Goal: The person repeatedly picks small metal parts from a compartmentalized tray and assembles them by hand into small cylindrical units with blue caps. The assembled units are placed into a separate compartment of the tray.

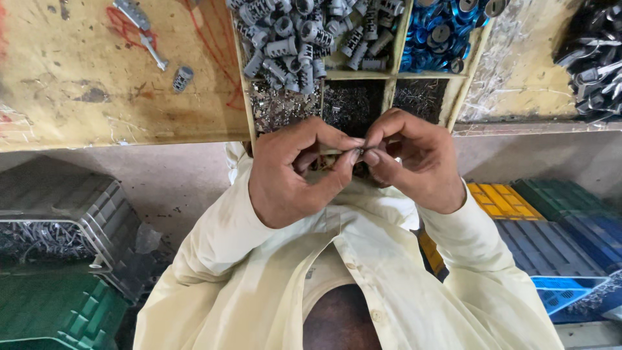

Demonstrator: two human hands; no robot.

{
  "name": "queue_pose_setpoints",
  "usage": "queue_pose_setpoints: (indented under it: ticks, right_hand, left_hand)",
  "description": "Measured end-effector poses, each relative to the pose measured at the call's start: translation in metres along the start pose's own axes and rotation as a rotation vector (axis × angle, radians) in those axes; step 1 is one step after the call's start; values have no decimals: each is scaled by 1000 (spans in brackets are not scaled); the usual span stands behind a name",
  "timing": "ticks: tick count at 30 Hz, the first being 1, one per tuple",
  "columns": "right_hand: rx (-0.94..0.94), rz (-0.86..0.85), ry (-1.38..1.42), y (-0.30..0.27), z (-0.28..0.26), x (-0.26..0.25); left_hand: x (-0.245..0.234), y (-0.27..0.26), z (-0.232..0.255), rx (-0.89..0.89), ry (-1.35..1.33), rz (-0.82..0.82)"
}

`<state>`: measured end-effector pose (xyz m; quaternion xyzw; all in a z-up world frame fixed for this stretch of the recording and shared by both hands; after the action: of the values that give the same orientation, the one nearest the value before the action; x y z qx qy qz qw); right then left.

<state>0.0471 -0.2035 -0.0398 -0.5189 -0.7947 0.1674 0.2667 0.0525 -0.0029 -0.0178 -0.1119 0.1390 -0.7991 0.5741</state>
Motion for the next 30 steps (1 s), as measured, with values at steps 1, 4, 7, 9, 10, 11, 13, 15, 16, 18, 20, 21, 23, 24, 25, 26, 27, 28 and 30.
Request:
queue_pose_setpoints:
  ticks: [1,4,7,9,10,11,13,15,16,18,20,21,23,24,25,26,27,28,30]
  right_hand:
    - [1,-18,3,1,-2,0]
    - [-101,-73,-193,2,-16,-1]
    - [-260,-115,-578,3,-39,-1]
    - [-319,-142,-722,4,-51,1]
    - [-350,-155,-794,4,-57,3]
    - [-384,-140,-857,4,-62,4]
    - [-452,-107,-984,2,-70,10]
    - [-446,-60,-1046,1,-72,14]
    - [-445,-38,-1077,1,-73,16]
    - [-402,51,-1031,1,-74,14]
    - [-381,115,-1043,2,-75,12]
    - [-382,136,-1078,3,-77,10]
    - [-423,187,-1226,4,-82,7]
    - [-464,218,-1337,4,-85,6]
    - [-506,249,-1448,4,-86,7]
    - [-468,237,-1462,5,-83,7]
    - [-431,224,-1476,6,-79,8]
    - [-392,213,-1493,5,-73,8]
    - [-406,268,-1366,-4,-73,-1]
  left_hand:
    - [1,0,1,4,-47,-23]
    - [0,3,1,-17,-133,-86]
    - [-4,6,-1,-88,-69,-146]
    - [-6,7,-2,-119,20,-190]
    - [-7,8,-2,-146,59,-193]
    - [-8,7,-2,-173,99,-196]
    - [-9,8,3,-118,140,-159]
    - [-9,8,15,49,143,-80]
    - [-9,7,18,87,177,-58]
    - [-8,6,23,164,244,-16]
    - [-6,7,17,80,231,-23]
    - [-5,8,13,39,224,-28]
    - [-1,7,-2,-210,28,-121]
    - [2,4,-10,-334,-69,-170]
    - [5,5,-10,-309,-186,-203]
    - [7,5,-10,-285,-301,-236]
    - [10,6,-10,-262,-415,-269]
    - [13,7,-9,-236,-532,-304]
    - [19,8,-6,-187,-769,-371]
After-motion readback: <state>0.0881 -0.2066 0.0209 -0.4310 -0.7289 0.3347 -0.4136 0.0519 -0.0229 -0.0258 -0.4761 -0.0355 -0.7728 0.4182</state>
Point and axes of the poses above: each hand's wrist, its own y-axis towards the middle knuckle, its own x-axis out of the palm, z = x × y, the point moved 5 cm from there along y, towards the middle knuckle, and after that the axes turned 2 degrees about -z, right-handed, at the moved point
